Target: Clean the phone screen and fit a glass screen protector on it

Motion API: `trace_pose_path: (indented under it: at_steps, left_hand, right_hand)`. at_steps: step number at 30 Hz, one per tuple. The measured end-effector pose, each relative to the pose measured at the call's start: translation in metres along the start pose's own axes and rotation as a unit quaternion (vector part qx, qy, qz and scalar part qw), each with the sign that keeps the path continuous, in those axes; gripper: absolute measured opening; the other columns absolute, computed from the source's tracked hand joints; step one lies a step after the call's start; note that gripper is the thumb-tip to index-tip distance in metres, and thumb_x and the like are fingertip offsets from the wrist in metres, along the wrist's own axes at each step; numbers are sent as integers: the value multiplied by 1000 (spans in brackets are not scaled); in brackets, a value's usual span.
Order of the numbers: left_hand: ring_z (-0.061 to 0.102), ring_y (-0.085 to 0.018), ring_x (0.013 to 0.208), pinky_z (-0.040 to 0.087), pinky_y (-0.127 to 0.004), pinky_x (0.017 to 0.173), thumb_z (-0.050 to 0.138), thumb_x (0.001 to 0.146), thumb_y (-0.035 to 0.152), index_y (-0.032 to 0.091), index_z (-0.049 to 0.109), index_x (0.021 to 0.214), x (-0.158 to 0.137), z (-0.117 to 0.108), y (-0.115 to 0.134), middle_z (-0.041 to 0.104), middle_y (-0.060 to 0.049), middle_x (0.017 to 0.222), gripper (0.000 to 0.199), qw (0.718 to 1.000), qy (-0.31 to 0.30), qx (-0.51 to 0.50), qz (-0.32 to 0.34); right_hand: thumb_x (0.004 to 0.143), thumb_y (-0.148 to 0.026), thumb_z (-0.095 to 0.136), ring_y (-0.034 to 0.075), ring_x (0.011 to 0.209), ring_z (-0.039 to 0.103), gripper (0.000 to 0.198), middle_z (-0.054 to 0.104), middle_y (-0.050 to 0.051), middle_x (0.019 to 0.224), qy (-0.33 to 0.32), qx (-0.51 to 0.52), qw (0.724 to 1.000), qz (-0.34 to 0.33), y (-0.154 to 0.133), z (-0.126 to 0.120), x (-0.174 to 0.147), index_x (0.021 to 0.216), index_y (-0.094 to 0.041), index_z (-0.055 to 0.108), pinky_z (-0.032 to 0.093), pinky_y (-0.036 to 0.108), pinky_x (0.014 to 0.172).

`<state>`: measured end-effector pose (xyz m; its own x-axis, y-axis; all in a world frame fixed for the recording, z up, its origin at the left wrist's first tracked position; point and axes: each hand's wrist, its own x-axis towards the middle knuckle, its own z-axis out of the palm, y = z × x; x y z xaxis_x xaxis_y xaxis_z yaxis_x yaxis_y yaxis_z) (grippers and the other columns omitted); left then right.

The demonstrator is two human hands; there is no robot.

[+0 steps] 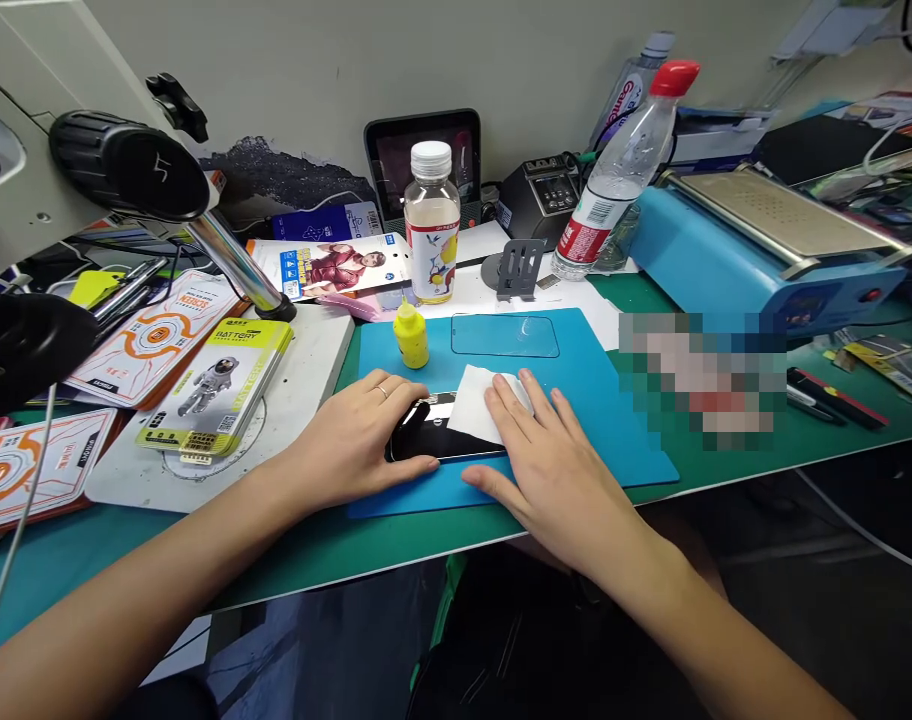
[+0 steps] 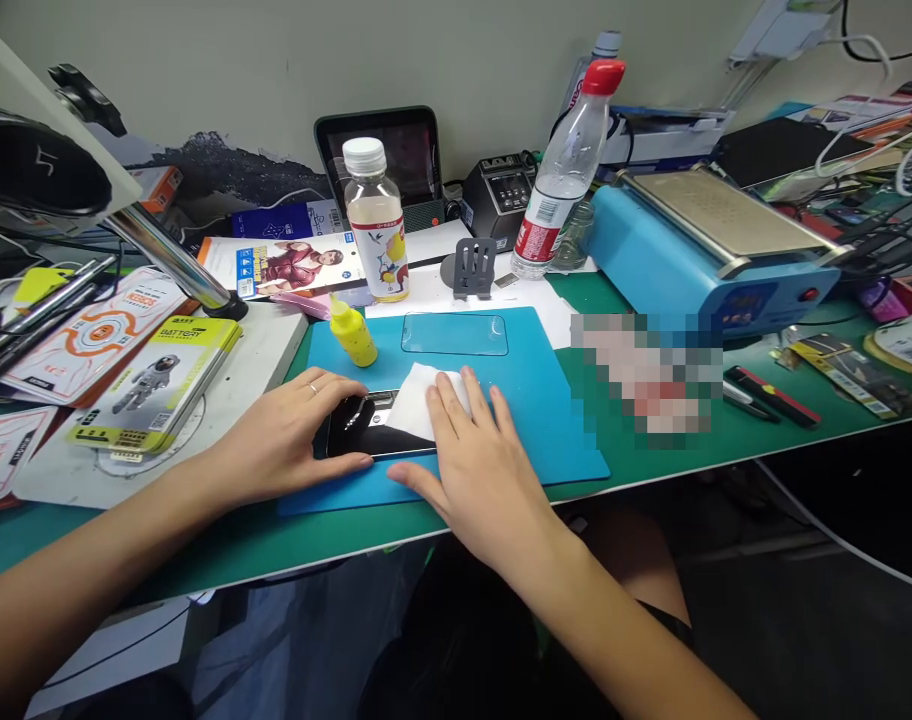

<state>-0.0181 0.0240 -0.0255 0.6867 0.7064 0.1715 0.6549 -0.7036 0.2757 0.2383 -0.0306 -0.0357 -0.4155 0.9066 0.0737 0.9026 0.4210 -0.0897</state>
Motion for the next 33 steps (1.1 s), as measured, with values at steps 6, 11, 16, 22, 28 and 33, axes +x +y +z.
trace_pose_path:
  at_steps: [6, 11, 16, 22, 28, 33]
  left_hand:
    - [63, -29, 105, 52, -44, 88, 65, 94, 57, 21, 53, 124, 1, 0, 0, 70, -9, 118, 49, 1000, -9, -3, -5]
    - [63, -29, 108, 53, -44, 89, 65, 94, 57, 20, 53, 124, 1, 1, 1, 70, -9, 119, 49, 1000, -3, -4, -4]
    - [63, -30, 105, 53, -44, 88, 66, 93, 57, 19, 54, 124, 1, 0, 2, 70, -9, 117, 50, 1000, 0, 1, 3]
    - [64, -30, 103, 54, -44, 88, 67, 93, 54, 17, 56, 124, 3, -2, 3, 70, -11, 116, 50, 1000, 4, 8, 2]
    - [62, -36, 118, 53, -53, 101, 72, 84, 70, 13, 47, 142, 3, -1, 1, 65, -19, 133, 85, 999, 17, -29, -9]
    - [52, -38, 135, 44, -56, 115, 67, 83, 76, 15, 36, 155, 0, -4, 0, 55, -21, 147, 99, 995, 47, -80, -24]
  right_hand:
    - [101, -71, 34, 42, 158, 29, 90, 36, 21, 168, 28, -22, 999, -21, -4, -1, -30, 159, -2, 41, 40, 67, 118]
    - [100, -72, 34, 44, 158, 26, 92, 39, 24, 165, 4, -6, 1000, -8, -7, -4, -11, 156, 0, 44, 37, 68, 120]
    - [99, -73, 34, 43, 158, 26, 94, 36, 24, 167, 9, -13, 1000, -13, -13, -4, -12, 157, 0, 42, 37, 65, 121]
    - [101, -71, 31, 44, 156, 32, 94, 37, 30, 164, 31, -33, 998, -41, -10, 4, -12, 154, 6, 43, 35, 66, 121]
    - [97, -78, 29, 48, 154, 33, 109, 36, 39, 161, 26, -31, 998, -42, -31, 6, 16, 151, 15, 41, 33, 65, 122]
    - [91, -85, 28, 44, 158, 27, 114, 33, 32, 165, -1, 5, 998, -69, -62, 6, 27, 156, 9, 39, 22, 64, 127]
